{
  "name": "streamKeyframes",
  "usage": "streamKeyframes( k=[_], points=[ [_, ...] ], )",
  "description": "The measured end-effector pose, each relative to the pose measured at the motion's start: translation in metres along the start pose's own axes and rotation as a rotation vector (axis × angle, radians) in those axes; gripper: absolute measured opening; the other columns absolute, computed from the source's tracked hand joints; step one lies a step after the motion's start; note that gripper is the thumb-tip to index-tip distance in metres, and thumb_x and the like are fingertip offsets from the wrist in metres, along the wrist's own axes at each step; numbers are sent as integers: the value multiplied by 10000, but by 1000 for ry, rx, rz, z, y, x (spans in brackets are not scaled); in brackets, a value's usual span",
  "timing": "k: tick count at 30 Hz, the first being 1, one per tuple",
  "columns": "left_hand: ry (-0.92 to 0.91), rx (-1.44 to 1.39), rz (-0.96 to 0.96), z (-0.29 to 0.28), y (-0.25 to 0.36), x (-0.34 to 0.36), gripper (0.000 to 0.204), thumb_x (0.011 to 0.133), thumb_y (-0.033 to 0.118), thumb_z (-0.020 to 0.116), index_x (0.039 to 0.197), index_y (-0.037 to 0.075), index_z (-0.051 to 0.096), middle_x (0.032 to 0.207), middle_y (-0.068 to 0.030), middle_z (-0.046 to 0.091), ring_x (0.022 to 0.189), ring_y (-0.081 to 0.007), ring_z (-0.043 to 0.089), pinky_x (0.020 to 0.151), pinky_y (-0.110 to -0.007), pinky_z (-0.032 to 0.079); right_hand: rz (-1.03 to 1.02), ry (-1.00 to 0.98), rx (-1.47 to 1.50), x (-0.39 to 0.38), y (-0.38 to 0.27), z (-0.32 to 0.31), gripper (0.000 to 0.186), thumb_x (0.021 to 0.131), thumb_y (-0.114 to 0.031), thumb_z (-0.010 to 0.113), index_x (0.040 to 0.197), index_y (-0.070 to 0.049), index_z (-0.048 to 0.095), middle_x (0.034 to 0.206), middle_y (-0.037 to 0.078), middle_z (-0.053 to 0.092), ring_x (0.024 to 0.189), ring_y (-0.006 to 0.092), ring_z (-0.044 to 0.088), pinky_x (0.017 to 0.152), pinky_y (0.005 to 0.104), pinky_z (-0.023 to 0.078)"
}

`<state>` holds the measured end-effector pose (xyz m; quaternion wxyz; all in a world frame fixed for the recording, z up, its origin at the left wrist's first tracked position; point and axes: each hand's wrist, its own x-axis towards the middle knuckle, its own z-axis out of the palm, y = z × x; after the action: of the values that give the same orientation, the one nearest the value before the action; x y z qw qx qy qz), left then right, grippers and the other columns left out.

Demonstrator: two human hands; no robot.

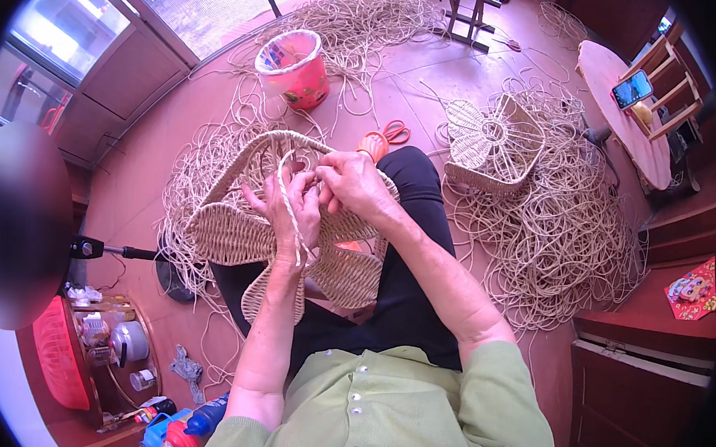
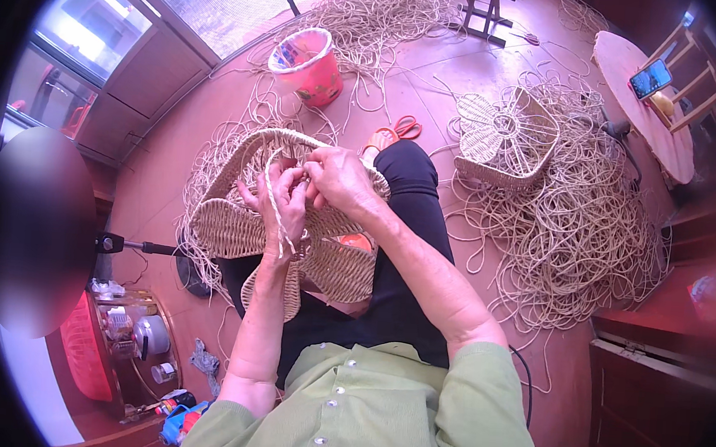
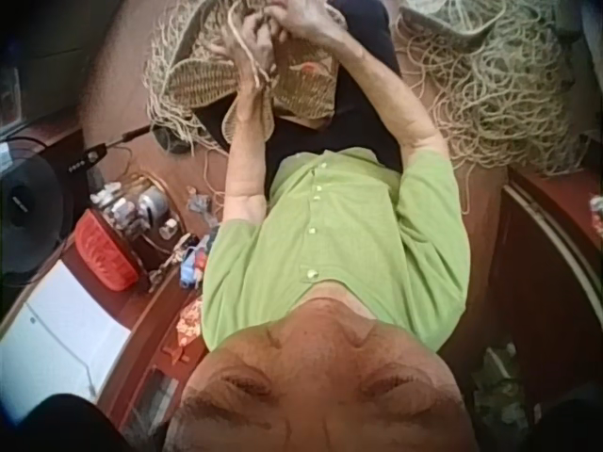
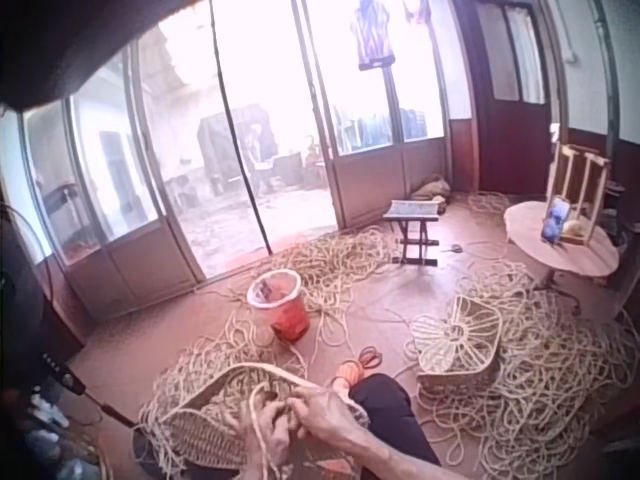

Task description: Weaving a floral-patterned basket using natural cord/straw material.

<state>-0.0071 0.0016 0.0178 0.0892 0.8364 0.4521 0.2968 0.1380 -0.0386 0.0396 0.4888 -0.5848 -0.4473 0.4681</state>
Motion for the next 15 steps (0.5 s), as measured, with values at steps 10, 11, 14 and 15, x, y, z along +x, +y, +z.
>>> streamKeyframes(
  k=[10,11,14,15],
  points=[
    [-14,6,22,-7,-2,-3,246,821,243,689,1039,138,738,1301,-50,617,1322,-234,486,1184,-657,-25,-312,165,-803,-14,7,-4,239,906,-240,594,869,-51,735,799,209,711,817,392,713,730,513,556],
    [36,33,38,-5,2,-5,276,812,275,727,1058,151,734,1294,-55,617,1324,-248,477,1184,-660,-1,-305,144,-835,-15,2,-9,255,901,-272,605,837,-72,749,794,188,714,814,377,715,752,494,564],
    [258,-45,47,1,12,-6,329,789,307,779,1081,163,731,1276,-61,621,1346,-276,452,1182,-664,30,-282,230,-987,-22,-42,-19,263,899,-299,614,851,-80,752,785,174,714,801,347,720,758,469,569],
    [274,2,43,1,16,-6,306,770,318,816,1047,207,747,1296,-72,608,1378,-304,420,1176,-665,64,-305,268,-991,-25,-62,-26,255,895,-307,632,842,-91,757,771,159,715,781,321,726,736,454,575]
  ],
)
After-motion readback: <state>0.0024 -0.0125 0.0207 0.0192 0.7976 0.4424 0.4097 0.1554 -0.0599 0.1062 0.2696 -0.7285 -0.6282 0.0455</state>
